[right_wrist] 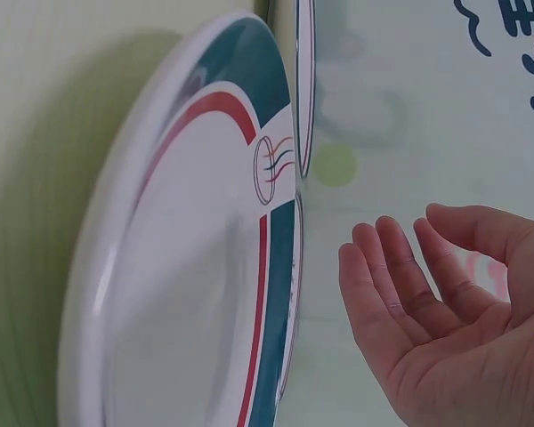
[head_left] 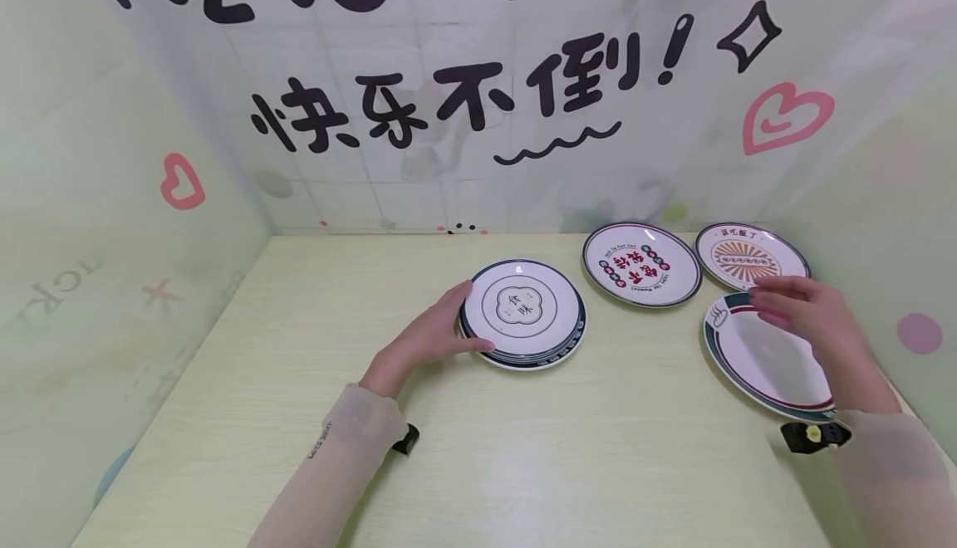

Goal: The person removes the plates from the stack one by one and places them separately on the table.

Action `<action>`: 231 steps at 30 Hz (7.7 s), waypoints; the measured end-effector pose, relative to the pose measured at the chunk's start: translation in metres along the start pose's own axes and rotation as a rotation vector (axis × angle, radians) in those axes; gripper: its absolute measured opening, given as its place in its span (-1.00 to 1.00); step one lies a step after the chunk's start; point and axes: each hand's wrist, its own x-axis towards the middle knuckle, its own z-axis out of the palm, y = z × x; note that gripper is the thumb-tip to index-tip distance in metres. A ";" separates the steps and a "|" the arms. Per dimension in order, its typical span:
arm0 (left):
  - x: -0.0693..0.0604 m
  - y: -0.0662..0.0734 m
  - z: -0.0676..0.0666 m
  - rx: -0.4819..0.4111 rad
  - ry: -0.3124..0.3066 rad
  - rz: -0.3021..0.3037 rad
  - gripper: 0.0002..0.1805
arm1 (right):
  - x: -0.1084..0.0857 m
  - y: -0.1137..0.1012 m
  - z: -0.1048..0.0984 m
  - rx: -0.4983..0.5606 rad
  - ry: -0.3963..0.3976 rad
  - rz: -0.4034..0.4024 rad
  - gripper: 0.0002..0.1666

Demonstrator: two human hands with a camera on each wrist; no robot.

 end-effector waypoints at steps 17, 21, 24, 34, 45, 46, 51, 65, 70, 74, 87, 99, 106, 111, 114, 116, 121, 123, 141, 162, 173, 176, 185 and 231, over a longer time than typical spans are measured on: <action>-0.002 0.002 0.000 -0.008 0.005 0.008 0.27 | 0.015 -0.015 0.042 -0.066 -0.069 -0.131 -0.67; -0.001 0.002 0.000 -0.011 0.005 0.009 0.27 | 0.017 -0.020 0.052 -0.062 -0.089 -0.152 -0.68; -0.001 0.002 -0.001 -0.011 0.000 0.006 0.27 | 0.018 -0.023 0.061 -0.056 -0.096 -0.155 -0.62; -0.001 0.003 -0.001 -0.002 -0.006 0.000 0.28 | 0.025 -0.033 0.087 0.001 -0.138 -0.128 -0.53; -0.001 0.002 -0.001 0.005 -0.002 -0.005 0.27 | 0.028 -0.042 0.107 0.109 -0.221 -0.131 -0.58; -0.001 0.002 -0.001 0.007 -0.002 -0.005 0.27 | 0.028 -0.042 0.109 0.108 -0.224 -0.129 -0.57; -0.001 0.001 0.000 0.016 -0.004 -0.021 0.28 | 0.029 -0.041 0.117 0.097 -0.240 -0.132 -0.48; 0.000 0.000 0.000 0.004 -0.001 -0.006 0.28 | 0.027 -0.045 0.136 0.075 -0.247 -0.142 -0.47; 0.000 0.000 0.000 0.001 -0.003 -0.002 0.28 | 0.026 -0.048 0.142 0.033 -0.246 -0.141 -0.46; 0.000 0.000 0.000 0.006 -0.007 -0.007 0.27 | 0.027 -0.049 0.146 0.026 -0.253 -0.143 -0.47; 0.001 0.000 0.001 0.022 0.000 -0.002 0.28 | 0.026 -0.048 0.158 0.043 -0.307 -0.157 -0.44; 0.001 -0.001 0.000 0.021 -0.001 -0.005 0.28 | 0.027 -0.048 0.169 0.010 -0.323 -0.161 -0.45; 0.001 -0.001 0.001 0.018 0.002 -0.005 0.27 | 0.029 -0.047 0.176 -0.007 -0.345 -0.158 -0.45; 0.001 0.000 0.001 0.017 0.001 -0.006 0.27 | 0.030 -0.047 0.181 -0.020 -0.377 -0.150 -0.44; 0.000 0.000 0.001 0.015 0.000 -0.008 0.27 | 0.032 -0.046 0.185 -0.026 -0.386 -0.140 -0.45; 0.001 0.000 0.001 0.015 0.001 -0.006 0.27 | 0.033 -0.046 0.186 -0.035 -0.381 -0.136 -0.46; 0.001 0.000 0.001 0.017 0.004 -0.008 0.27 | 0.034 -0.047 0.191 -0.102 -0.357 -0.124 -0.45; 0.001 0.000 0.001 0.015 0.003 -0.012 0.27 | 0.035 -0.047 0.192 -0.139 -0.349 -0.120 -0.43; 0.001 0.001 0.000 0.002 -0.003 -0.010 0.28 | 0.039 -0.048 0.201 -0.343 -0.297 -0.148 -0.35; -0.002 0.002 -0.001 0.067 0.001 0.015 0.26 | 0.037 -0.054 0.204 -0.292 -0.275 -0.051 -0.41; -0.002 0.002 0.002 0.055 0.006 0.011 0.27 | 0.035 -0.054 0.184 -0.133 -0.302 0.013 -0.39; -0.001 0.002 0.002 0.050 0.004 0.008 0.27 | 0.032 -0.054 0.173 -0.116 -0.293 0.015 -0.40; 0.000 0.001 0.003 0.068 -0.002 -0.009 0.25 | 0.025 -0.051 0.134 -0.108 -0.258 0.006 -0.37; 0.001 0.001 0.001 0.060 -0.008 -0.025 0.19 | -0.006 0.012 0.043 -0.282 -0.297 0.033 -0.37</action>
